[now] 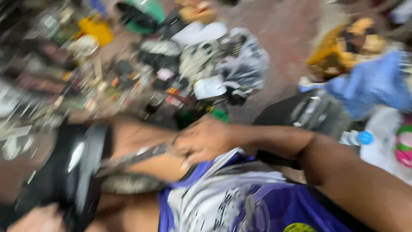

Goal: The person sits on the floor and hand-sews a black shoe using a needle and thread. They repeatedly push the needle through the shoe's upper and pull the thread tight to secure the seam. The person finishes by cutting the thread with scissors.

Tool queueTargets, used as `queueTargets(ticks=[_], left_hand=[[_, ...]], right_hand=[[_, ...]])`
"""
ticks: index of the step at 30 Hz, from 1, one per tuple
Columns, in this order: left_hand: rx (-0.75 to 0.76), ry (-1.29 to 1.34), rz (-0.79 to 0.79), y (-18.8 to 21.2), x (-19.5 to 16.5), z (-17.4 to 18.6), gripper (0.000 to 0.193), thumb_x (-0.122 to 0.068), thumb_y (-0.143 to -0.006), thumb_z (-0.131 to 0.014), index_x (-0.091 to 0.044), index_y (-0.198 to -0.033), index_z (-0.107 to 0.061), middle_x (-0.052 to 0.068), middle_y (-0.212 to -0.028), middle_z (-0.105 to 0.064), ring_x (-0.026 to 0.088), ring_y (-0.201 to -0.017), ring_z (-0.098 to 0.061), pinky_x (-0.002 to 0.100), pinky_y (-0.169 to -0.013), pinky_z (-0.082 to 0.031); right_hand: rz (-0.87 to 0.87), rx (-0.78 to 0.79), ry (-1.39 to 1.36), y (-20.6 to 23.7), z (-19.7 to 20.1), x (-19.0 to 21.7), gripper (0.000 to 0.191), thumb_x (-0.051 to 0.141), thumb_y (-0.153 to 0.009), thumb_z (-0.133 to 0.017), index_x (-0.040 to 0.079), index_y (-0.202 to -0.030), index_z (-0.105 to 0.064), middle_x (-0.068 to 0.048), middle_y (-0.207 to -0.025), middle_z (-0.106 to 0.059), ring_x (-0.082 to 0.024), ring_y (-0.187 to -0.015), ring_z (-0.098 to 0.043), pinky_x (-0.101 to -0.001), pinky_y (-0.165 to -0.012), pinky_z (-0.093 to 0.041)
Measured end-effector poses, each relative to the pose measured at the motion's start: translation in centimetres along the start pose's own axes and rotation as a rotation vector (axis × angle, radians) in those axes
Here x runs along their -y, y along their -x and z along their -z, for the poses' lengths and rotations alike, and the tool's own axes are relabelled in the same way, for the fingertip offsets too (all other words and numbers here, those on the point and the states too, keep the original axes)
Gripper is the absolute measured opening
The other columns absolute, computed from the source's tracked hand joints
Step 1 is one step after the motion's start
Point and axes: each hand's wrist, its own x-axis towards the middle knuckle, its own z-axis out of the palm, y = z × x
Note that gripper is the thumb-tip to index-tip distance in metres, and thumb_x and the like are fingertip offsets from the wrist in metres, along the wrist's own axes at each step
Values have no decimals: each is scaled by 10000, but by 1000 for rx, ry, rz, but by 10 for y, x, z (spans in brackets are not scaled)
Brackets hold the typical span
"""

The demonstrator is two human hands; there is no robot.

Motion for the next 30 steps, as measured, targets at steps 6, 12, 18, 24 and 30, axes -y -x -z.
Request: queueTargets(ticks=[6, 12, 18, 24, 30], left_hand=[[-23, 86, 13, 38, 8, 52, 27, 6, -1020, -630, 25, -1002, -636, 105, -1079, -644, 191, -970, -590, 287, -919, -479], [-30, 200, 41, 44, 34, 68, 127, -22, -1078, -682, 34, -974, -633, 76, -1059, -652, 111, -884, -563, 220, -791, -464], [-33, 230, 43, 47, 44, 73, 118, -11, -1077, -690, 23, -973, -645, 62, -1070, -653, 73, -813, -538, 192, -703, -440], [-45, 210, 33, 43, 43, 71, 120, -7, -1060, -708, 20, -959, -650, 60, -1061, -654, 73, -800, -529, 195, -675, -426], [-22, 164, -5, 41, 43, 70, 94, -31, -1036, -739, -5, -974, -674, 60, -1060, -682, 97, -818, -556, 200, -642, -429]], right_hand=[[-113, 83, 408, -11, -8, 42, 434, 506, -732, -826, 132, -908, -692, -51, -725, -643, -295, -708, -664, -461, -625, -473], [19, 110, 430, -44, -12, 56, 443, 370, -682, -883, 79, -970, -714, -63, -827, -705, -285, -730, -675, -424, -679, -525], [-2, 175, 491, -47, 11, 63, 444, 346, -653, -871, 66, -975, -746, -59, -865, -721, -263, -777, -701, -384, -726, -547], [77, 176, 574, -67, 7, 65, 451, 405, -702, -862, 94, -1007, -747, -46, -870, -715, -236, -772, -692, -371, -702, -527], [219, 193, 696, -103, 2, 84, 418, 463, -774, -833, 118, -983, -726, -23, -818, -689, -219, -719, -677, -353, -604, -497]])
